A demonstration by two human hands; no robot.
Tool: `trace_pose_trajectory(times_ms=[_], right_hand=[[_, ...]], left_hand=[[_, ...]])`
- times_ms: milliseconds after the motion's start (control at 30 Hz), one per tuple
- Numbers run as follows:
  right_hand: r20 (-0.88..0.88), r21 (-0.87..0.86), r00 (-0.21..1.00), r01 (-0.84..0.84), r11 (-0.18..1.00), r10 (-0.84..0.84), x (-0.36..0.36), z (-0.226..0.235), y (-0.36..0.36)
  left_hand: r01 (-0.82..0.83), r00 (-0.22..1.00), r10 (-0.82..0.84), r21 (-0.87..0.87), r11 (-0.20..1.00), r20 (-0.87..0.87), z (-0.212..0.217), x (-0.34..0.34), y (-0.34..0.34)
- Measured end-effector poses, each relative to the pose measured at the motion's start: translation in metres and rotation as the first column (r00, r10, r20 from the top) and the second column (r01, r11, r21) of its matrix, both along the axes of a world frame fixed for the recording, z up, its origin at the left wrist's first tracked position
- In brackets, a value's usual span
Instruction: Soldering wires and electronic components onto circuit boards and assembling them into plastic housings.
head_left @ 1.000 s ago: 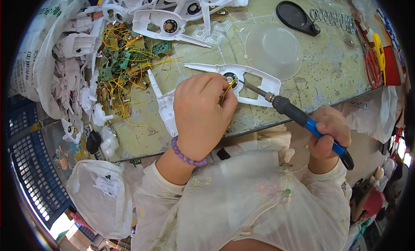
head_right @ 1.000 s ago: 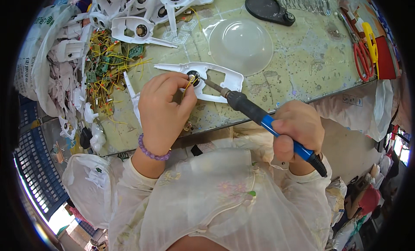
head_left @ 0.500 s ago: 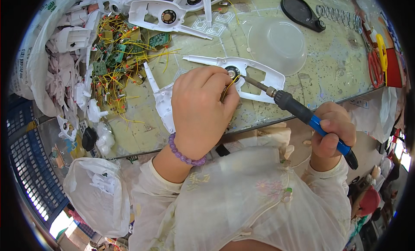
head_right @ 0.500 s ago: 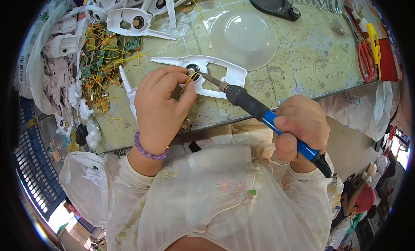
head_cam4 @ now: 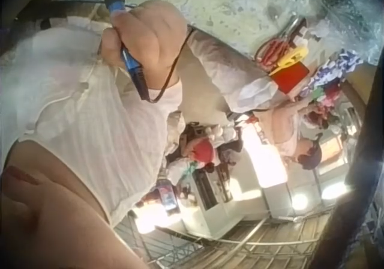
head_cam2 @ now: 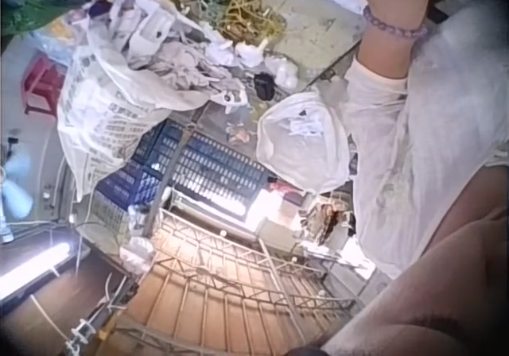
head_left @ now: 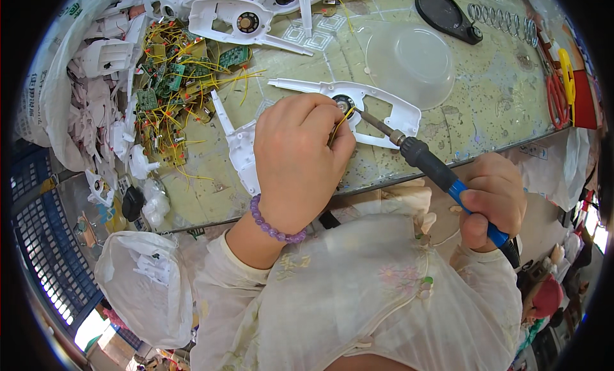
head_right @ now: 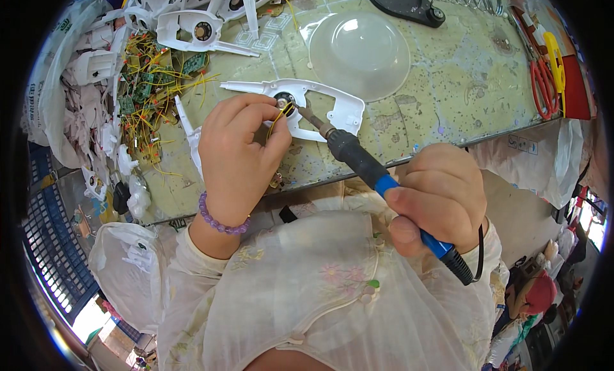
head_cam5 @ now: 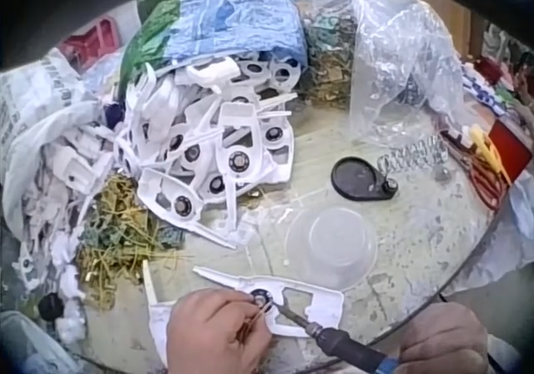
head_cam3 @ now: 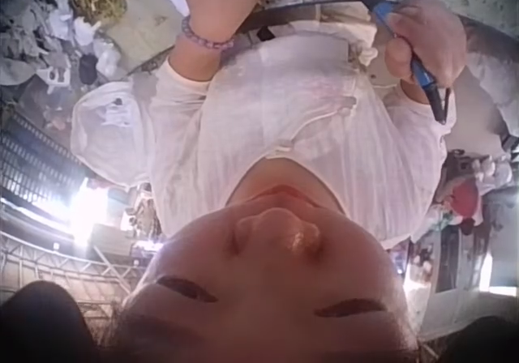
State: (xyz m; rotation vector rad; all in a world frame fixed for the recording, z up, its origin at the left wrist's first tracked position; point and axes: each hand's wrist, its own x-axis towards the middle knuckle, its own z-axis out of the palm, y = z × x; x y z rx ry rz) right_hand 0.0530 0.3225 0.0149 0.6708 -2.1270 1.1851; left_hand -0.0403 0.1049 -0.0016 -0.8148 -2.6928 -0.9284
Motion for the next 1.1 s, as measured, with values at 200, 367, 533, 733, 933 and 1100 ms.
trace_pose_trajectory(times_ms=[200, 367, 533, 733, 933, 1100], right_hand=[[0.004, 0.077, 0.999, -0.045, 0.996, 0.045, -0.004, 0.007, 0.004], [-0.013, 0.103, 0.997, -0.08, 0.991, 0.082, -0.003, 0.004, 0.004], [-0.075, 0.021, 0.997, -0.033, 0.999, 0.034, 0.012, -0.013, 0.007], [-0.017, -0.204, 0.982, 0.182, 0.962, -0.19, 0.024, -0.021, 0.011], [0.002, -0.331, 0.969, 0.235, 0.914, -0.248, 0.03, -0.031, 0.017], [0.037, -0.355, 0.971, 0.234, 0.905, -0.237, 0.03, -0.031, 0.012]], left_hand=[[-0.004, 1.0, 0.004, -0.008, 1.0, 0.002, 0.0, 0.001, 0.001], [-0.006, 1.0, 0.006, -0.014, 1.0, -0.007, 0.001, 0.001, 0.001], [-0.003, 1.0, 0.004, -0.017, 1.0, 0.026, 0.002, 0.001, 0.001], [0.002, 0.999, -0.001, -0.02, 1.0, 0.036, 0.004, 0.001, 0.001], [0.047, 0.995, -0.042, 0.051, 0.998, -0.093, 0.002, 0.003, -0.004], [0.01, 0.999, -0.01, 0.008, 1.0, -0.039, 0.007, 0.008, -0.006]])
